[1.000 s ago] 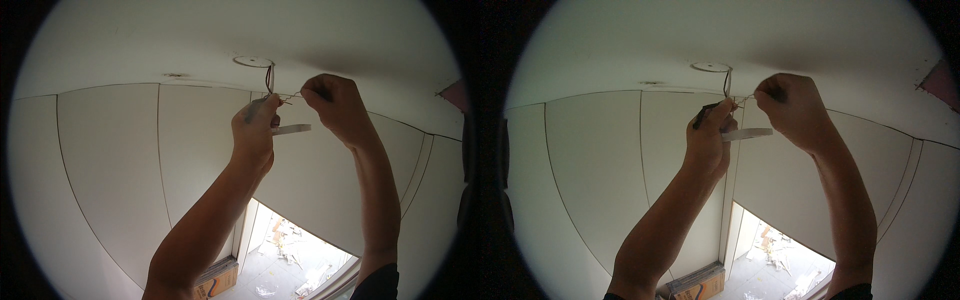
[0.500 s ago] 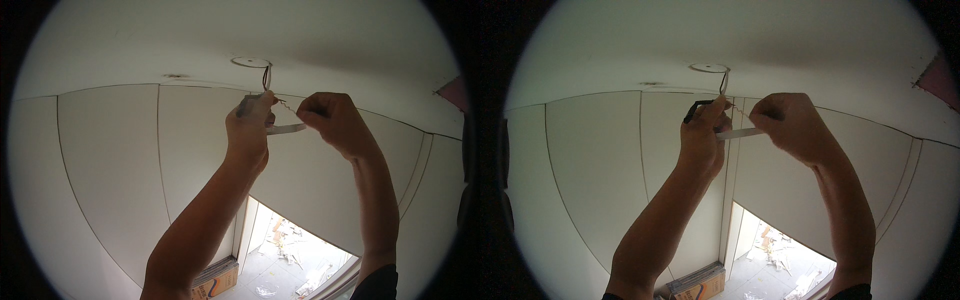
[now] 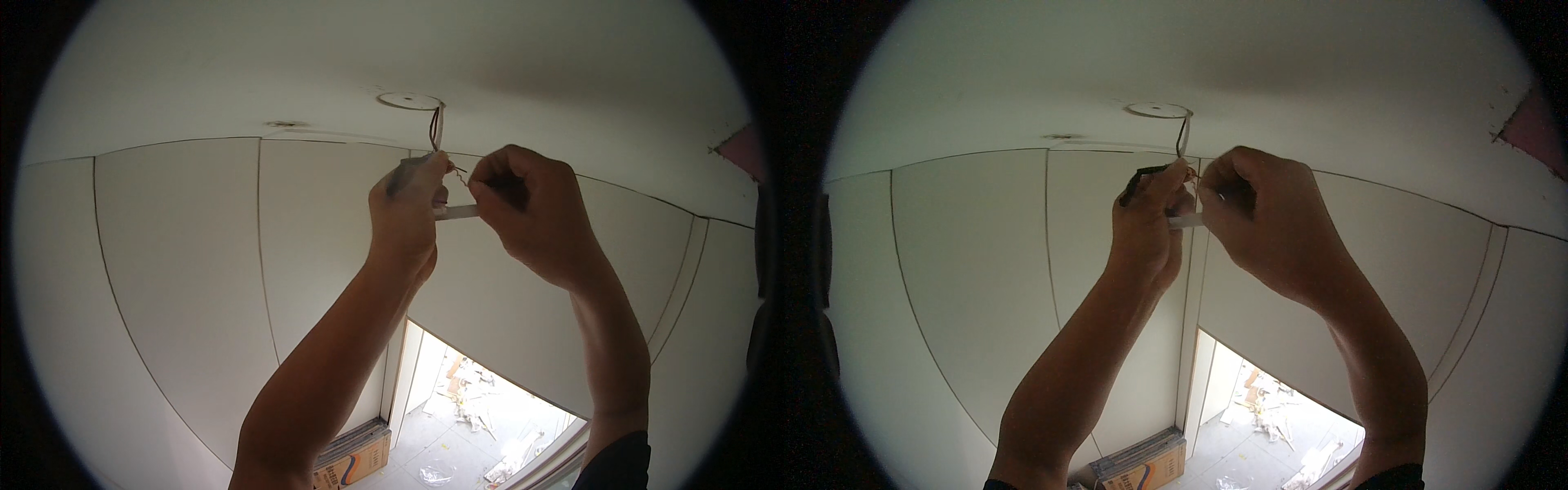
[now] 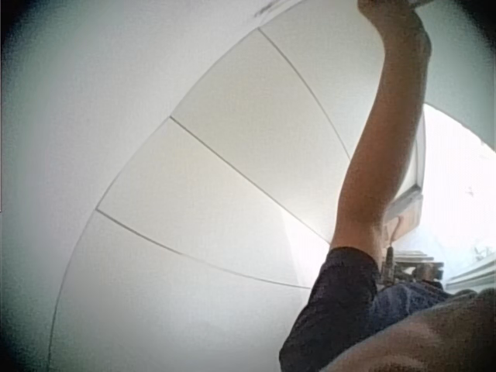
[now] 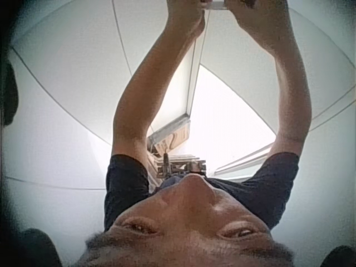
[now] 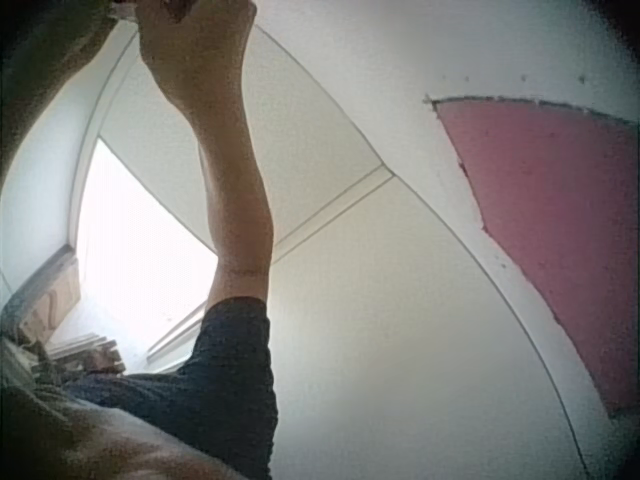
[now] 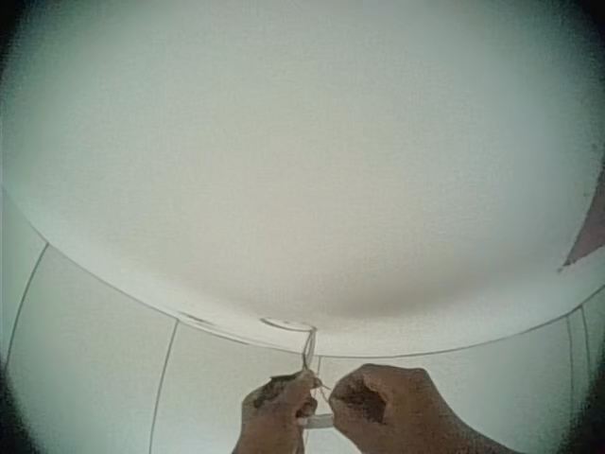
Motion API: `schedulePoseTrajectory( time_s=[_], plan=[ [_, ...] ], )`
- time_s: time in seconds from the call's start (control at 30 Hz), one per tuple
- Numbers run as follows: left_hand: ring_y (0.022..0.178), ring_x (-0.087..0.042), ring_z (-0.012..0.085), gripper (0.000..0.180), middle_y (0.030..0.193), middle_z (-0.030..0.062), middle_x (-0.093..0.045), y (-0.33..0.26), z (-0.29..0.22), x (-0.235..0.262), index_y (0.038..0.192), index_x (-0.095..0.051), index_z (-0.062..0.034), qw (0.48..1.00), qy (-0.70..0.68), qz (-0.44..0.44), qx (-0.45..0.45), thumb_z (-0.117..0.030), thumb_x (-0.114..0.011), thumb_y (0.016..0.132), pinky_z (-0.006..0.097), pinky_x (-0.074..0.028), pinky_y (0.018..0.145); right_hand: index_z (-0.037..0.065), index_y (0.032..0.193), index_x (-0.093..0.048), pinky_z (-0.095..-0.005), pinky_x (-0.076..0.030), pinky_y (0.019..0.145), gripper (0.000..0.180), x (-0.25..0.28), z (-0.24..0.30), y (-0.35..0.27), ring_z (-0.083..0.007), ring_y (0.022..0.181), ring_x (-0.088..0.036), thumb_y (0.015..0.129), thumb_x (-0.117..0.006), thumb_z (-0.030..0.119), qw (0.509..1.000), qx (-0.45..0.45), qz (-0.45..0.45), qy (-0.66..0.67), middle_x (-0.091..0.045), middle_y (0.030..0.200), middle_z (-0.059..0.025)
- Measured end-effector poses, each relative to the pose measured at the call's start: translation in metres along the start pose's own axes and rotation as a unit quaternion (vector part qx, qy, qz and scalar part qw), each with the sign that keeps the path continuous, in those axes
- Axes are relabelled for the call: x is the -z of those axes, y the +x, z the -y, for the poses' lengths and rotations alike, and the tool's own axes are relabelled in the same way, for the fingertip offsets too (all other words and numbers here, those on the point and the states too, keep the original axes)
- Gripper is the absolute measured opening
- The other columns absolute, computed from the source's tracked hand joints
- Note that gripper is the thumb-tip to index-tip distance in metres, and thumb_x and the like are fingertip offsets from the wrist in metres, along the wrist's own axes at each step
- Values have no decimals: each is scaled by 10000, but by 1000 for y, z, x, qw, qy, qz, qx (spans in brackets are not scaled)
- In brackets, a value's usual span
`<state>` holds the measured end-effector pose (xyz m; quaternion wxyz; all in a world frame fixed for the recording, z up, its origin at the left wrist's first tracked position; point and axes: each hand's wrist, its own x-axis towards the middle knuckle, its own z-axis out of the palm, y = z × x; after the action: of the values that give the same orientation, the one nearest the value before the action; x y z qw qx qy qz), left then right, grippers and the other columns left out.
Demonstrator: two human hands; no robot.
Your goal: The person connects electrical wires to a ceiling light fixture. They strip and twist wires together, then secure them into the fixture's terminal block. The person works overhead near a ceiling junction box in a room with white tiled walls.
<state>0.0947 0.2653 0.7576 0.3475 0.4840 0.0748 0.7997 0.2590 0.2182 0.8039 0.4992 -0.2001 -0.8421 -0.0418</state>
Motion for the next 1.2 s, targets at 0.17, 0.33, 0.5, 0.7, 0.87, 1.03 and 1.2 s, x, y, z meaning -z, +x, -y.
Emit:
schedulePoseTrajectory(
  time_s=[0.17, 0.33, 0.5, 0.7, 0.87, 1.03, 1.2],
  plan=[
    [740, -394, 109, 244, 753, -33, -465, -1, 0, 1, 1008, -743, 12, 1000, 6, 22, -3, -231, -730, 993, 308, -325, 728, -43, 1004, -715, -284, -496, 590, 129, 3, -10, -1, -106, 663, -626, 964, -694, 78, 999, -30, -19, 17, -727, 802, -96],
    [739, -396, 106, 272, 750, -37, -463, -6, -2, -2, 1010, -742, 15, 1000, 11, 17, -2, -256, -732, 1008, 304, -323, 723, -41, 1024, -712, -271, -486, 583, 140, 3, -14, -4, -94, 660, -616, 973, -692, 87, 998, -45, -9, 48, -718, 801, -84],
    [743, -402, 104, 289, 755, -38, -465, -9, -8, -4, 1019, -740, 18, 1000, 18, -1, -6, -269, -712, 1019, 303, -333, 713, -36, 1013, -708, -273, -481, 578, 128, 1, -17, -6, -88, 653, -605, 977, -681, 83, 998, -40, 9, 44, -705, 784, -71],
    [697, -334, 97, 303, 729, -58, -417, -12, -13, -4, 1087, -718, 46, 1000, 27, 3, 3, -255, -682, 1071, 292, -311, 685, -43, 1004, -697, -276, -494, 594, 129, 2, -17, -3, -90, 657, -595, 968, -686, 80, 998, -31, -17, 49, -701, 785, -61],
    [686, -312, 98, 317, 712, -58, -376, -21, -17, -3, 1129, -697, 70, 999, 32, -2, 13, -234, -612, 1102, 297, -303, 680, -41, 1011, -698, -273, -503, 619, 135, 1, -27, -3, -94, 683, -600, 967, -682, 86, 996, -30, -9, 89, -703, 814, -62],
    [703, -326, 104, 332, 727, -45, -371, -34, -16, 13, 1147, -684, 90, 999, 48, 23, 1, -222, -574, 1112, 303, -301, 681, -24, 988, -694, -302, -494, 633, 133, -1, -24, -3, -103, 701, -594, 967, -687, 107, 997, -38, 10, 70, -690, 808, -64],
    [725, -360, 109, 319, 749, -30, -384, -52, -23, 21, 1153, -684, 78, 998, 55, 15, 29, -214, -562, 1115, 296, -306, 683, -10, 957, -683, -313, -481, 637, 132, -8, -18, -1, -112, 693, -584, 966, -723, 115, 996, -35, 31, 77, -675, 785, -62]
  ],
)
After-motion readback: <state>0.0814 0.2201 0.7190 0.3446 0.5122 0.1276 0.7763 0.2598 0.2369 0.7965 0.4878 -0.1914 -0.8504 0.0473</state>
